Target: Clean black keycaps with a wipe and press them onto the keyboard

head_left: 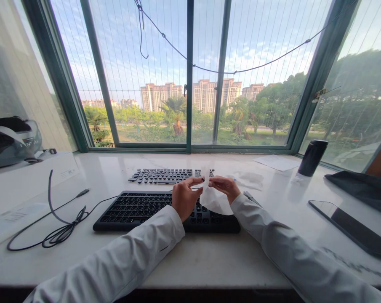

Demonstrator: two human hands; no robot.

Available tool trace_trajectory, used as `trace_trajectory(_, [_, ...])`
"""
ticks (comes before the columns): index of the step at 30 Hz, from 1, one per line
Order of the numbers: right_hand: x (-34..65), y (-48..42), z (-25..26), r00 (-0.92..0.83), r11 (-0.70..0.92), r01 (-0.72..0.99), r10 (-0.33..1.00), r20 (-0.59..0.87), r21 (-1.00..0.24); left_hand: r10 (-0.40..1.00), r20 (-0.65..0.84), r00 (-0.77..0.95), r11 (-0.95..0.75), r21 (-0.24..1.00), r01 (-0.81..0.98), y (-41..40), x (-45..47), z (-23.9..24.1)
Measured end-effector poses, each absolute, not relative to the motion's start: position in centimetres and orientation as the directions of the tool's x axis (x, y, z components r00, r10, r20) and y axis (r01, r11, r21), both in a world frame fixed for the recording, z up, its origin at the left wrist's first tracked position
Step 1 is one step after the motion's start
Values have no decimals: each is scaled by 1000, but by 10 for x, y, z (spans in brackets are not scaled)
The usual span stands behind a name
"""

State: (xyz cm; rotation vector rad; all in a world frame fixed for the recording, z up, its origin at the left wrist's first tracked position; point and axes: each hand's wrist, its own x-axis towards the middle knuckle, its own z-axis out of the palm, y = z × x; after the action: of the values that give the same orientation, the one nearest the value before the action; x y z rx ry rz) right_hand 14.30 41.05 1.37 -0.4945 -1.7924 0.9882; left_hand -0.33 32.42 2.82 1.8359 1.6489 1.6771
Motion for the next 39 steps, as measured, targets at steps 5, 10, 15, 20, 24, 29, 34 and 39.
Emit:
trace_trajectory(5, [139,415,5,-308,527,-143,780,544,-837,765,586,-266,-409,761,504,325,-1,25])
trace_trajectory(10, [136,406,4,-269,481,-126,825,496,-868,727,607,-322,-322,715,621,324,-4,26])
trace_trajectory(15, [137,400,9,-197,547,17,822,534,-837,705,627,-332,-227,643,731,325,-7,26])
trace_trajectory(20, [141,404,13,-188,578,109,811,554,-809,716,604,-350,-285,711,643,325,-4,28])
trace_trajectory(24, [145,408,18,-283,466,26,852,440,-885,727,591,-349,-301,731,613,324,-3,29])
trace_trajectory(29, [145,411,21,-303,359,-45,884,356,-932,731,608,-311,-319,707,631,324,-3,31])
trace_trajectory(34, [139,407,17,-397,209,-118,886,239,-971,731,658,-178,-358,593,721,321,-5,31])
trace_trajectory(39, [139,401,19,-544,34,-217,826,149,-976,696,713,-87,-371,461,806,322,-7,28])
